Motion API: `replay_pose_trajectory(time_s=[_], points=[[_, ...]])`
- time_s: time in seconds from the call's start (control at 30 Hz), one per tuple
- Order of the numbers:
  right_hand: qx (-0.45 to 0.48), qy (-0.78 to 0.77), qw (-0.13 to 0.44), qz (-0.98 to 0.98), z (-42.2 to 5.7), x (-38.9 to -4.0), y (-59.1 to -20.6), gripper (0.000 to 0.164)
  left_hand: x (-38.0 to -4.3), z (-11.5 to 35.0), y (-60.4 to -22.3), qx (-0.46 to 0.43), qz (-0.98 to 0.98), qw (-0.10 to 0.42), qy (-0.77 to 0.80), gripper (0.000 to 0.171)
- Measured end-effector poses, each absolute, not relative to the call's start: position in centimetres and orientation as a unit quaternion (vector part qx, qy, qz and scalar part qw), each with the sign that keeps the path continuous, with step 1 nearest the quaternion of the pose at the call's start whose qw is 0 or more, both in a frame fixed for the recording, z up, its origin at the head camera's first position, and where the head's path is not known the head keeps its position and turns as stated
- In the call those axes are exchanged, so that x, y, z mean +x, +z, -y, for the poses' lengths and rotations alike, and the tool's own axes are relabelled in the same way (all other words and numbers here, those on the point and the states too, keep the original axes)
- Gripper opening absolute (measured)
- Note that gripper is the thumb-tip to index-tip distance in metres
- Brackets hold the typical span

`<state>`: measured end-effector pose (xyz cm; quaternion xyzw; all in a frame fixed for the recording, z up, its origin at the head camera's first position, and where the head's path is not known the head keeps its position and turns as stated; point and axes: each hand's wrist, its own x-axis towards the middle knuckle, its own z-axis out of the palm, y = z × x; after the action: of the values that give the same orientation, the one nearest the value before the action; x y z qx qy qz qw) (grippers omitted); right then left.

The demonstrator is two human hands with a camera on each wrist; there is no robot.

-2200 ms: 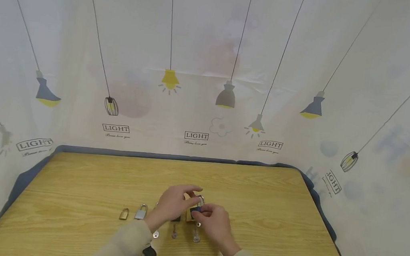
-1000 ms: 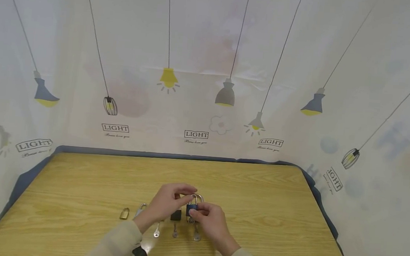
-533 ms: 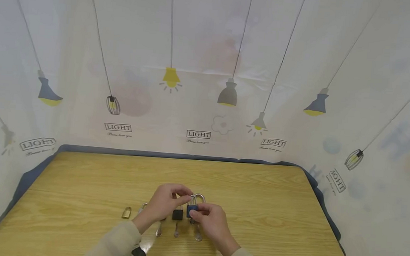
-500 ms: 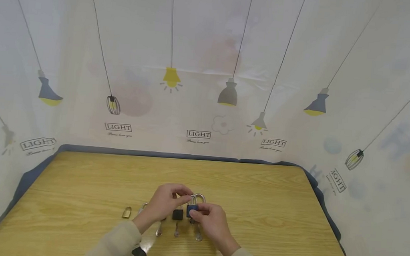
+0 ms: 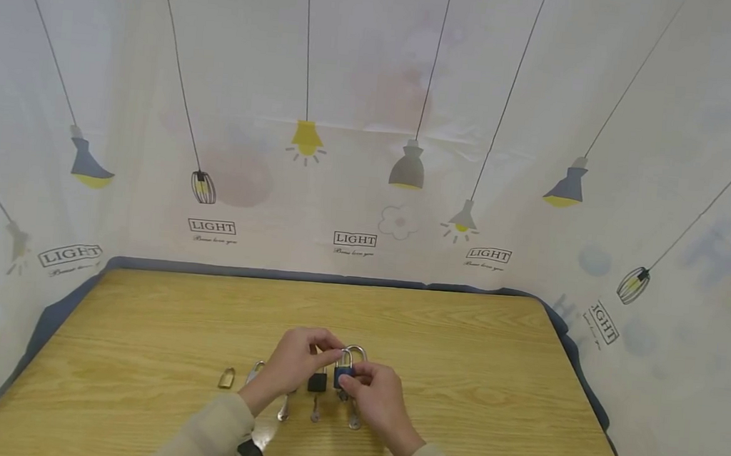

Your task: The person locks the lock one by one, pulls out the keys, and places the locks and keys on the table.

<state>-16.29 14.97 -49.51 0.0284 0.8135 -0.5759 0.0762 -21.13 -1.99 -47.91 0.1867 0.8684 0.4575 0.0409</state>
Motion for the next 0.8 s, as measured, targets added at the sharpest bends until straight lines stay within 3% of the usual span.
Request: replay_pose_trajectory(time_s=[0.3,0.47,0.8], points=[[0.026,-0.561,0.070,-0.824,-14.97,-16.31,-49.46,0.018,-21.30,2.01,-47.74,0.179,-0.874,0.056,0.449,0.006],[0.021,-0.566,0.078,-0.820,-14.91,-16.29,-49.30,0.021,-21.39,2.07,-47.47,0.182,-0.875,0.062,0.445,0.011],[0.033,-0.555,0.067,-0.829,-14.47,-16.09,-49.17,0.019,-21.29,2.04,-47.18,0.222,-0.888,0.041,0.401,0.007]])
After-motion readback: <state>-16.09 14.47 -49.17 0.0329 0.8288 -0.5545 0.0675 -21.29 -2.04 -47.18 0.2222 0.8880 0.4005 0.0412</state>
